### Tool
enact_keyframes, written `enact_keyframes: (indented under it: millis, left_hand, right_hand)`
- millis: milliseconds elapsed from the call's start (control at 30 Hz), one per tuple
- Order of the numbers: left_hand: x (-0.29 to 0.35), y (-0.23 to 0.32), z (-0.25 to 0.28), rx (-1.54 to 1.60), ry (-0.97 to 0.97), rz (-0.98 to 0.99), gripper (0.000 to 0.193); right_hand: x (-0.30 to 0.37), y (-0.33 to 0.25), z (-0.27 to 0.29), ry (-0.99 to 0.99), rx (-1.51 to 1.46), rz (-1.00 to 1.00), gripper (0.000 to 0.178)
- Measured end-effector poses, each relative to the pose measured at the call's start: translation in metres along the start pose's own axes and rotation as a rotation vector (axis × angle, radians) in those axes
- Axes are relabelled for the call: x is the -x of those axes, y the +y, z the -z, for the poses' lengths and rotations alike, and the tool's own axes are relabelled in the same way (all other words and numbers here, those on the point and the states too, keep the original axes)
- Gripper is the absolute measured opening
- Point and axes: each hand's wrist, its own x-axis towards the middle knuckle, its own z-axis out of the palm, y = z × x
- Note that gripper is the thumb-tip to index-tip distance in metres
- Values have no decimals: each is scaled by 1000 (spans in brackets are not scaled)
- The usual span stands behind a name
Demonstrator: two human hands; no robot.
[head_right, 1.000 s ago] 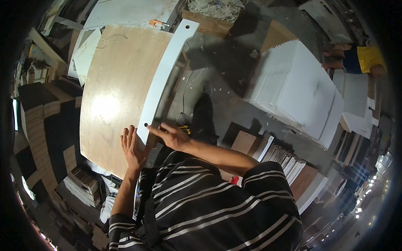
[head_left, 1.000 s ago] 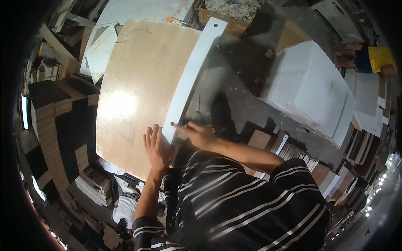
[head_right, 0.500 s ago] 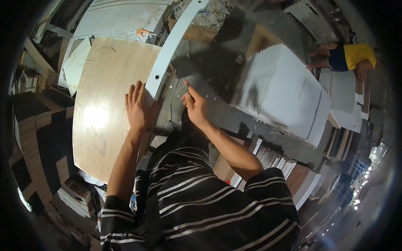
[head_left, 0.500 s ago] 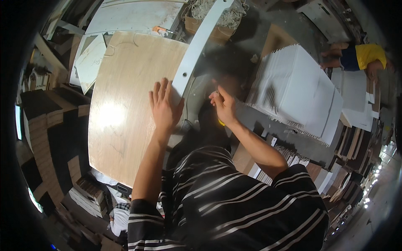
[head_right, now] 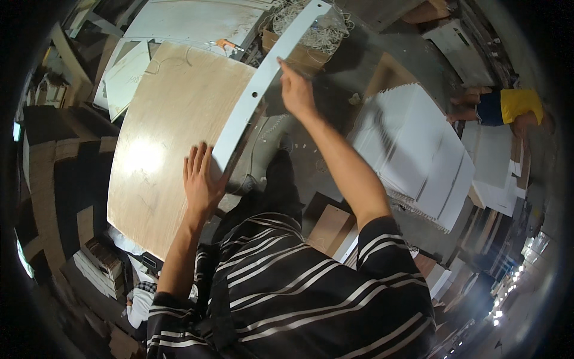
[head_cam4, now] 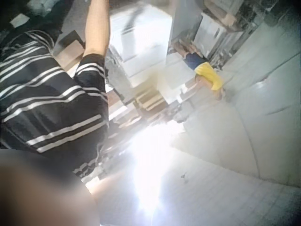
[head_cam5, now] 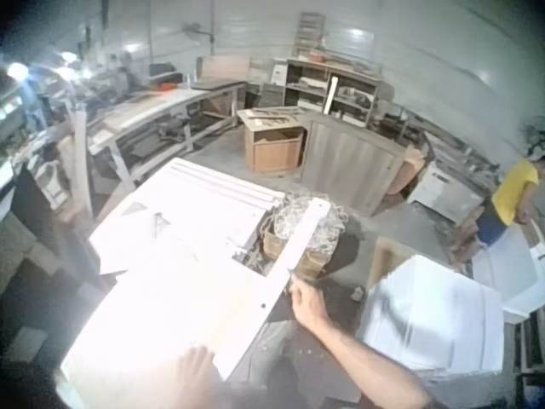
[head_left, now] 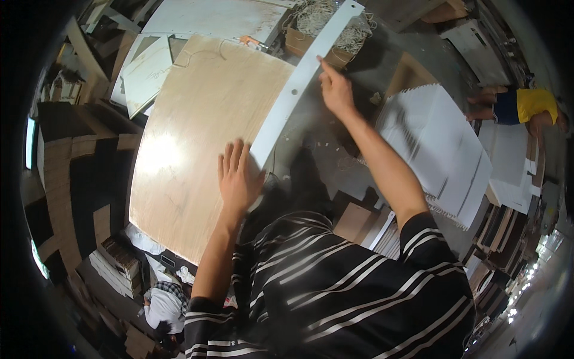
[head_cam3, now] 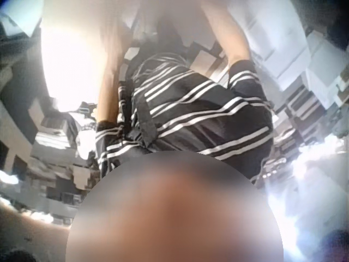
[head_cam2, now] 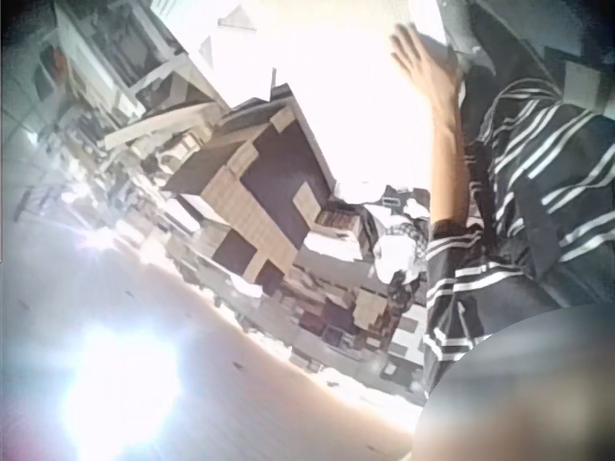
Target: The person uses a utility knife to cut long white foam strips on a wooden workbench. They repeatedly position the strip, score it, and break off the cut piece, then stack the finished pieces nearby.
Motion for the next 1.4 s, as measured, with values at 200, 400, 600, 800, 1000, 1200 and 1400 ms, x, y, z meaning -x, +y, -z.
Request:
enact_keyframes:
  millis: [200,400,600,800,1000,1200,1400]
  left_hand:
    - [145,-62,51,31,-131,60,88]
    - [220,-95,62,63,-129,42,84]
    - [221,-97,56,77,-100,47,83]
    - [218,-94,57,68,-73,57,80]
    - [218,-92,59,65,-66,69,80]
    - [216,-98,57,158,-19,28,66]
    - [208,-117,59,95,-103,-74,47]
  right_hand:
    - [-34,10,-6,45,97,67,45]
    - [2,-12,-15,10,120,227,43]
    - [132,-79,-48,-100,62,262,43]
    - [171,-97,-46,-227,-15,369,50]
    - [77,-58,-37,32,121,313,44]
    - [136,-89,-64,-40,69,208,45]
    - [240,-140,-102,-85,13,314,52]
